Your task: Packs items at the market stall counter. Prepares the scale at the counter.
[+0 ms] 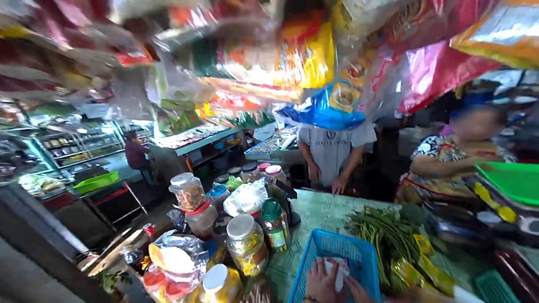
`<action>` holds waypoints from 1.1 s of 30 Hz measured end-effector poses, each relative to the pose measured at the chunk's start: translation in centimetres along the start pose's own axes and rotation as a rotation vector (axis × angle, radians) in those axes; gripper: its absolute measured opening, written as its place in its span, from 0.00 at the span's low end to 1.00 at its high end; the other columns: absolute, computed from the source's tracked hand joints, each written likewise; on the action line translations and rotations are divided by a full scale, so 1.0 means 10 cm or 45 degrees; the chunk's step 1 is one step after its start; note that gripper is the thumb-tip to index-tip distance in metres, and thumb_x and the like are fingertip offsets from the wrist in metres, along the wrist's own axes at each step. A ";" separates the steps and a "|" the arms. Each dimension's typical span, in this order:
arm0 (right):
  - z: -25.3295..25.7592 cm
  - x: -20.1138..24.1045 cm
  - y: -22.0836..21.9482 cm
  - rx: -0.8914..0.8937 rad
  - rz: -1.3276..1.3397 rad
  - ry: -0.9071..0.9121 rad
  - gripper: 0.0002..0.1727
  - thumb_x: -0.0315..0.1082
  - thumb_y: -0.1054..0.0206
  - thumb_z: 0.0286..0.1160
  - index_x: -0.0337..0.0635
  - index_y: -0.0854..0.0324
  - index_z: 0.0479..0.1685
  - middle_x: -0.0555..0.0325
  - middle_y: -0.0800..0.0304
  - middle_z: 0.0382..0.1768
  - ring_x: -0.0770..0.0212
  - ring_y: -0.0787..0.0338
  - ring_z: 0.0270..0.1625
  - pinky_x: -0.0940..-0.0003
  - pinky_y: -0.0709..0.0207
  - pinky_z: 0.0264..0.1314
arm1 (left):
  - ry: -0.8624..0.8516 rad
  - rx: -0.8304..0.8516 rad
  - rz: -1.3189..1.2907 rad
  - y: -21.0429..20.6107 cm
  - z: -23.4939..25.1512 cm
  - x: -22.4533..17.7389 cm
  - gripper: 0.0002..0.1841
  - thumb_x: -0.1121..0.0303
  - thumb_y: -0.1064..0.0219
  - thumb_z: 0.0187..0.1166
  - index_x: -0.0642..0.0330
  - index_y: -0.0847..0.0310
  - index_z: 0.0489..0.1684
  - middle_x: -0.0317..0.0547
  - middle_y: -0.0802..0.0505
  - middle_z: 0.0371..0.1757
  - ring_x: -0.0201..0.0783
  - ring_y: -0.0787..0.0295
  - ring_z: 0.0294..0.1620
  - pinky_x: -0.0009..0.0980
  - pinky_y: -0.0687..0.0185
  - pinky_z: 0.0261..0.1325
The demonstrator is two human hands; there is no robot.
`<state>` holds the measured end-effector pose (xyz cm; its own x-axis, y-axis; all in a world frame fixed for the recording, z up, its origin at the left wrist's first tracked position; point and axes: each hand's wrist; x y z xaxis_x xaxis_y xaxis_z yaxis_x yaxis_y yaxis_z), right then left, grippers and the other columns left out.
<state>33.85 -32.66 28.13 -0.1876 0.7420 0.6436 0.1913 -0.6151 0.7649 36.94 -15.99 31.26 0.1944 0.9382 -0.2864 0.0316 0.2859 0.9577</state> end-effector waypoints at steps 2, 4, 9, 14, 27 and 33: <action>-0.01 0.00 -0.02 -0.012 -0.007 -0.012 0.51 0.62 0.22 0.65 0.41 0.33 0.87 0.41 0.32 0.86 0.39 0.14 0.72 0.39 0.18 0.69 | 0.001 -0.056 -0.060 -0.07 -0.05 0.07 0.38 0.37 0.33 0.72 0.32 0.30 0.86 0.62 0.27 0.86 0.62 0.30 0.84 0.60 0.27 0.75; 0.07 -0.01 -0.02 -0.006 -0.017 -0.032 0.50 0.63 0.23 0.65 0.46 0.31 0.87 0.48 0.32 0.87 0.44 0.13 0.71 0.41 0.19 0.70 | -0.020 -0.291 -0.231 0.03 -0.11 0.09 0.38 0.41 0.27 0.69 0.39 0.25 0.83 0.63 0.22 0.81 0.62 0.25 0.80 0.57 0.25 0.77; 0.12 0.06 0.13 0.133 0.108 -0.080 0.50 0.64 0.25 0.67 0.45 0.34 0.88 0.44 0.34 0.87 0.43 0.17 0.74 0.42 0.20 0.73 | 0.182 -0.467 -0.657 0.13 -0.43 0.35 0.37 0.51 0.34 0.78 0.63 0.33 0.85 0.67 0.22 0.78 0.60 0.18 0.73 0.55 0.18 0.71; 0.45 0.16 0.63 0.212 0.116 -0.002 0.20 0.45 0.33 0.84 0.40 0.12 0.63 0.41 0.16 0.70 0.42 0.18 0.75 0.37 0.27 0.78 | 0.186 -0.726 -0.979 -0.43 -0.62 0.73 0.45 0.36 0.60 0.86 0.74 0.49 0.86 0.62 0.16 0.70 0.43 0.14 0.65 0.43 0.15 0.67; 1.95 -0.43 -0.06 0.665 -0.529 0.107 0.42 0.34 0.19 0.63 0.54 0.29 0.84 0.33 0.15 0.66 0.26 0.16 0.67 0.22 0.24 0.62 | 0.067 -0.806 -0.969 -0.52 -0.56 0.79 0.48 0.30 0.63 0.85 0.70 0.46 0.86 0.62 0.19 0.73 0.43 0.17 0.68 0.42 0.17 0.70; 1.40 -0.16 0.69 -0.012 0.421 -0.169 0.56 0.32 0.24 0.68 0.55 0.60 0.96 0.36 0.18 0.69 0.40 0.09 0.59 0.40 0.13 0.58 | 0.088 -0.752 -0.958 -0.51 -0.53 0.79 0.49 0.30 0.61 0.84 0.73 0.46 0.86 0.63 0.17 0.70 0.42 0.15 0.66 0.41 0.17 0.70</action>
<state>48.93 -34.34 31.98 0.0102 0.5299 0.8480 0.2116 -0.8299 0.5161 33.13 -9.00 23.94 0.2657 0.4726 -0.8403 -0.3787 0.8527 0.3598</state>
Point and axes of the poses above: each hand's wrist, its own z-axis towards the middle knuckle, its own y-axis out of the back of the hand, x = y × z
